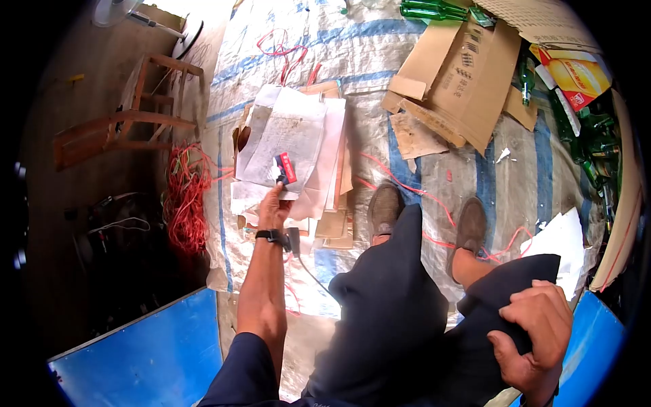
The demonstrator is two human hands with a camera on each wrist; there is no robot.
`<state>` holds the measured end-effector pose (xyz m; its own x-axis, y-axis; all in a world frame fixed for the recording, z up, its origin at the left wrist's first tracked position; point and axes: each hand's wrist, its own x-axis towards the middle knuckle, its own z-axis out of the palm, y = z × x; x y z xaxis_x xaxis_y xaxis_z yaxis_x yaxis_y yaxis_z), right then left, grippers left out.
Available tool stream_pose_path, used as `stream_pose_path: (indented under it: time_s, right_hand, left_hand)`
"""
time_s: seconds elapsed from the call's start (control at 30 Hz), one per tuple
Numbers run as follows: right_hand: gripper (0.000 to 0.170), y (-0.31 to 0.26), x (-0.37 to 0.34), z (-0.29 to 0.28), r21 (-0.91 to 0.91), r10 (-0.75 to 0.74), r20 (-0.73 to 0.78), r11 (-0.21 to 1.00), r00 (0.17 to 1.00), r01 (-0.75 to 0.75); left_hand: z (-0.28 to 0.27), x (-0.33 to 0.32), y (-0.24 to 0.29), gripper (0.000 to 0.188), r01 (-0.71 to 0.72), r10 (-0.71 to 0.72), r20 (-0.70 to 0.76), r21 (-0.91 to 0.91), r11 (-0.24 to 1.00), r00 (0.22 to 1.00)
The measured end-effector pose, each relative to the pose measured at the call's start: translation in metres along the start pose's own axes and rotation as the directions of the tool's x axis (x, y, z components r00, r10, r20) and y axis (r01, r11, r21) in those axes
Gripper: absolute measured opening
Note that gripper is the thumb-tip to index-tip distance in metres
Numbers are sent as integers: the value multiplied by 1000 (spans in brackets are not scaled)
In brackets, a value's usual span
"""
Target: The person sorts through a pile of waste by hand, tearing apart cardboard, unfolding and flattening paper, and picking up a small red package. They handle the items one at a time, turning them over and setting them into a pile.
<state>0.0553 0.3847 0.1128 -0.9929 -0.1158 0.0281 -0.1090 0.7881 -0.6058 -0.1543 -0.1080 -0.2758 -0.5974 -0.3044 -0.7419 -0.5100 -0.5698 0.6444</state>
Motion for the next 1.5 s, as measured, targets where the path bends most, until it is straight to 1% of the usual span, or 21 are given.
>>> stream_pose_path:
  time_s: [0.13,0.2,0.23,0.27,0.37,0.43,0.57,0.73,0.8,0.9,0.93,0.97,1.0,1.07,1.1,1.13,1.23,1.27,1.33,1.4,1.5]
  right_hand:
    - [26,-3,0,0,-17,34,16,999,999,-34]
    - [25,-7,0,0,-18,50,9,999,999,-50]
    - [25,-6,0,1,-16,51,10,999,999,-51]
    - [26,-6,1,1,-22,46,13,999,999,-45]
    - [26,-5,1,0,-26,38,17,999,999,-37]
    - [27,-3,-1,-1,-23,35,17,999,999,-34]
    - [29,-2,-2,-1,-26,37,17,999,999,-37]
    - [29,-3,-2,-1,-12,45,0,999,999,-45]
    - [29,-4,-2,-1,-7,50,-6,999,999,-50]
    - [29,-3,-2,-1,-2,50,-8,999,999,-50]
    - [29,-2,-2,-1,-2,46,-9,999,999,-46]
    - [29,-1,-1,-1,-14,55,-12,998,998,-55]
    - [27,3,0,-1,1,23,-7,1000,1000,-23]
    - [26,5,1,-7,-21,3,16,1000,1000,-2]
    - [27,6,1,-7,-12,1,13,1000,1000,-1]
    - [27,8,1,-7,-1,-5,3,1000,1000,5]
    - [27,10,-1,-7,12,-10,-23,1000,1000,10]
    - [27,10,-1,-7,8,3,-30,1000,1000,-3]
    - [26,11,-1,-9,24,-17,-31,1000,999,18]
    - [28,14,-2,-10,10,-42,-19,999,999,42]
    - [29,14,-2,-13,30,-26,-3,999,1000,26]
  left_hand:
    - [-1,-23,-19,17,13,-11,-78,15,1000,997]
    - [-12,-17,-35,18,-59,52,-76,-89,994,996]
    - [-18,-12,-45,29,-122,115,-52,-153,981,992]
    - [-18,-15,-50,28,-132,122,-75,-146,981,990]
    - [4,-49,-54,29,-149,130,-165,-105,983,978]
    - [14,-60,-61,30,-194,148,-258,-160,968,955]
    - [30,-61,-64,33,-217,173,-286,-131,967,943]
    - [44,-62,-57,38,-225,193,-313,-70,972,930]
    - [52,-83,-53,36,-169,155,-278,-25,985,948]
    - [61,-98,-55,35,-144,121,-307,-56,988,944]
    - [14,-48,-82,34,-309,337,-123,203,929,933]
    - [-32,2,-109,34,-527,543,89,413,743,835]
    - [-76,50,-135,33,-711,685,275,490,504,675]
    - [0,-77,-68,31,-565,420,378,523,639,825]
    - [3,-71,-68,30,-351,296,229,256,901,927]
    - [8,-61,-67,29,-92,100,132,-69,993,986]
    - [9,-55,-68,28,-97,93,-78,-51,994,993]
    - [9,-60,-68,17,-71,66,-82,-69,995,994]
    - [2,-70,-65,21,-10,19,-93,102,995,996]
    - [-10,-69,-69,29,33,-33,-2,-2,999,999]
    - [-18,-91,-76,35,75,-73,-22,67,995,997]
